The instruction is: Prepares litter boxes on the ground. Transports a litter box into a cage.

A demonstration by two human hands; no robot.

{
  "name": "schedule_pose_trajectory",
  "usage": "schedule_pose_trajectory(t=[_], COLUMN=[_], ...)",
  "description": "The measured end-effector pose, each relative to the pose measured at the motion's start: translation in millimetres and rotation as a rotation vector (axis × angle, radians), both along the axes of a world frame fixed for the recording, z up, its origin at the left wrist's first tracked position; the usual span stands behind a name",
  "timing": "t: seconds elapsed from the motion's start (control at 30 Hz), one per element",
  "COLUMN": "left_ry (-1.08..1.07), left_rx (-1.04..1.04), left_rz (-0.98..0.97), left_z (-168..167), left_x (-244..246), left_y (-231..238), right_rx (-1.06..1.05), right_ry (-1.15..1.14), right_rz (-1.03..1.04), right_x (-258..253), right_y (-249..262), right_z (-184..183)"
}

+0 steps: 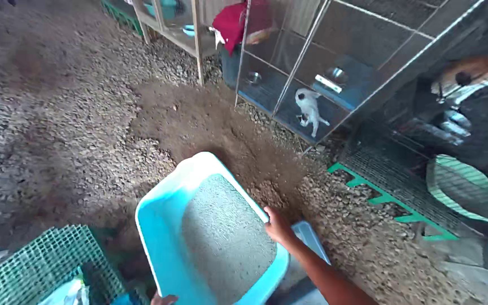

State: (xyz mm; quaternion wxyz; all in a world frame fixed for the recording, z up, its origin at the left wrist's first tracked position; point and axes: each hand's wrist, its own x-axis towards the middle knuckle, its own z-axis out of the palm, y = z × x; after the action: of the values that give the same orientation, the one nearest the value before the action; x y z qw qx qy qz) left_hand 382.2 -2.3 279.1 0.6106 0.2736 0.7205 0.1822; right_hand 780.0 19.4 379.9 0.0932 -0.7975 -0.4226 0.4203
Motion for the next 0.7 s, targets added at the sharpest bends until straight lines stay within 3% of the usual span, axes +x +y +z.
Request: schedule_pose_trajectory(t=[0.13,0.27,0.43,0.57,0.7], left_ry=[-0.176,-0.113,-0.118,-0.141,-0.089], left_rx=[0.012,0.087,0.063,0.166,0.243], left_rz=[0.011,-0.077,-0.126,-0.149,-0.2], left_z=[7,59,85,102,112], left_x=[42,66,123,183,215], left_y=[113,234,351,435,526], right_rx=[0.028,0.057,0.142,0.155,0.111], right_ry=[-0.088,-0.122,-0.241,-0.253,-0.119], right_rz=[-0.087,-0.184,-0.235,-0.283,-0.321], right_x=[44,56,87,155,216], right_y=[100,166,251,323,418], right_z=[39,100,160,149,95])
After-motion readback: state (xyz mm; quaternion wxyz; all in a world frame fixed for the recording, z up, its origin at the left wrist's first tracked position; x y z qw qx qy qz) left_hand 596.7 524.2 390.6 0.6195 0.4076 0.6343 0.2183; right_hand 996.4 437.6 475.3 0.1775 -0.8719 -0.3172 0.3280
